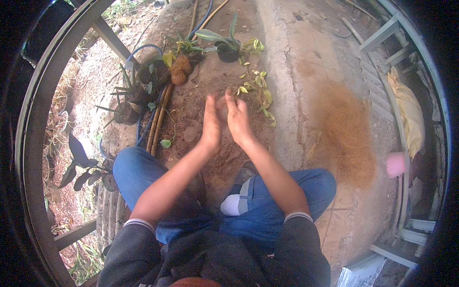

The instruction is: The person sits on the ground and manipulates a clump of fibrous material, likely coconut coir, by hand. They then pick up a small clump of soil and repeatedly squeeze and break it apart with their hands.

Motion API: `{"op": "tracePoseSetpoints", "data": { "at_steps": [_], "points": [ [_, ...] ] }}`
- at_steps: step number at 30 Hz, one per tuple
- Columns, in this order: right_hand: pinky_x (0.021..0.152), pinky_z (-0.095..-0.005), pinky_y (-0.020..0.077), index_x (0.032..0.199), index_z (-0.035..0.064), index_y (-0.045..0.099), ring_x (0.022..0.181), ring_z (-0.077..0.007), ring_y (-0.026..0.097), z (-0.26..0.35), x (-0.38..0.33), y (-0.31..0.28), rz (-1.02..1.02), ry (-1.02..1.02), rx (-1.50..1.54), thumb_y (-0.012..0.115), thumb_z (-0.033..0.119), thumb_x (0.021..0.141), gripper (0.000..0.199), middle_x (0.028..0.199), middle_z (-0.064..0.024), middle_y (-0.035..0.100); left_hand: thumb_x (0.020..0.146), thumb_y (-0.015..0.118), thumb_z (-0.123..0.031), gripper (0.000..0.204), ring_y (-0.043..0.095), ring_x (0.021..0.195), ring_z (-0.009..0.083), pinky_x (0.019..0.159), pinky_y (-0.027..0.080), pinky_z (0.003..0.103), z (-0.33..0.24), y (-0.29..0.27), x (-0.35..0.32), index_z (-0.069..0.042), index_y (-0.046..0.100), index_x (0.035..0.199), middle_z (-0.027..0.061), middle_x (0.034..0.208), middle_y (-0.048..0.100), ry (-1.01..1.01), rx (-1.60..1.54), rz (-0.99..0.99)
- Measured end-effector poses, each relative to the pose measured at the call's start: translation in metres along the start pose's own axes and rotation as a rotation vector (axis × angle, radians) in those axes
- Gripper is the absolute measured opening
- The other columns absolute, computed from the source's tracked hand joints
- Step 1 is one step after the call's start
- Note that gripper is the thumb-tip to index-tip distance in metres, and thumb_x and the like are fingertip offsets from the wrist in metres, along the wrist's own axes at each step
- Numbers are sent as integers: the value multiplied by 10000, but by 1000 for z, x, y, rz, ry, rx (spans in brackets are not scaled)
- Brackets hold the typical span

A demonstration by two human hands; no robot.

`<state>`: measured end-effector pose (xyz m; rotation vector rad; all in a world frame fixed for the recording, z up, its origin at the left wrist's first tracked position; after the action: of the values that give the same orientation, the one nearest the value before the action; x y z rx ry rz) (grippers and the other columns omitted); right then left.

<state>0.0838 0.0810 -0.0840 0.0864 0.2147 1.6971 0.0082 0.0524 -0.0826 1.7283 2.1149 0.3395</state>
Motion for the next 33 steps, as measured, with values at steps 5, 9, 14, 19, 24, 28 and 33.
{"op": "tracePoseSetpoints", "data": {
  "at_steps": [5, 9, 14, 19, 24, 28, 33],
  "points": [
    [982, -360, 345, 1042, 14, 577, 1070, -208, 510, 3, -3, 18, 239, 193, 567, 359, 473, 928, 521, 1029, -94, 604, 723, 206, -832, 922, 450, 1139, 219, 1016, 295, 364, 0, -4, 1, -60, 495, 1136, 102, 1172, 496, -303, -518, 57],
    [1000, -360, 351, 1185, 45, 524, 1125, -218, 494, -1, -21, 32, 189, 369, 677, 390, 478, 911, 530, 1162, -77, 566, 775, 309, -738, 922, 271, 1280, 317, 1068, 141, 440, -26, -24, 6, 20, 325, 1300, 195, 1326, 342, 236, 344, -156],
    [980, -362, 374, 1304, 72, 402, 1212, -191, 417, -9, -17, 21, 651, 436, 882, 394, 490, 911, 573, 1255, -77, 499, 634, 416, -805, 1087, 79, 1344, 413, 1044, -14, 601, -54, 10, -5, -16, 272, 1367, 240, 1435, 152, 865, 1317, 37],
    [710, -296, 453, 991, 25, 564, 784, -127, 547, -24, 10, -2, 265, 89, -64, 469, 310, 937, 306, 864, -45, 601, 555, 387, -869, 1145, -38, 1353, 410, 1017, -43, 631, -38, 14, -11, -81, 297, 1381, 223, 1466, 42, 830, 1530, 89],
    [690, -262, 419, 836, 1, 587, 737, -85, 502, -22, 21, -15, 83, -79, -353, 486, 316, 933, 344, 751, -19, 578, 676, 209, -852, 1088, 174, 1334, 322, 1043, 137, 547, -7, -14, 6, -44, 134, 1401, 202, 1434, 182, 19, 414, 8],
    [1020, -384, 306, 1159, 62, 558, 1158, -160, 419, -4, -8, 25, 346, 199, 616, 405, 455, 926, 482, 1194, -91, 501, 700, 189, -846, 1059, 277, 1288, 327, 1056, 201, 482, 24, -23, 17, -63, 86, 1405, 208, 1392, 255, -266, -429, 43],
    [978, -367, 358, 1012, 10, 600, 1116, -167, 440, -38, -10, 10, 55, 293, 574, 455, 456, 907, 480, 1173, -98, 502, 847, 336, -632, 886, 188, 1301, 381, 1045, 150, 514, -4, -20, 14, 33, 78, 1373, 250, 1374, 234, 319, 807, -236]
  ]
}}
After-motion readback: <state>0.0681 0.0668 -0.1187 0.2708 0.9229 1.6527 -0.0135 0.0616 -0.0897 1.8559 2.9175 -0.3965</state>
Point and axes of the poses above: each hand's wrist, its own x-axis towards the middle knuckle, its own y-axis out of the palm, z = x × y, the point moved 6 cm from there along x, towards the middle knuckle
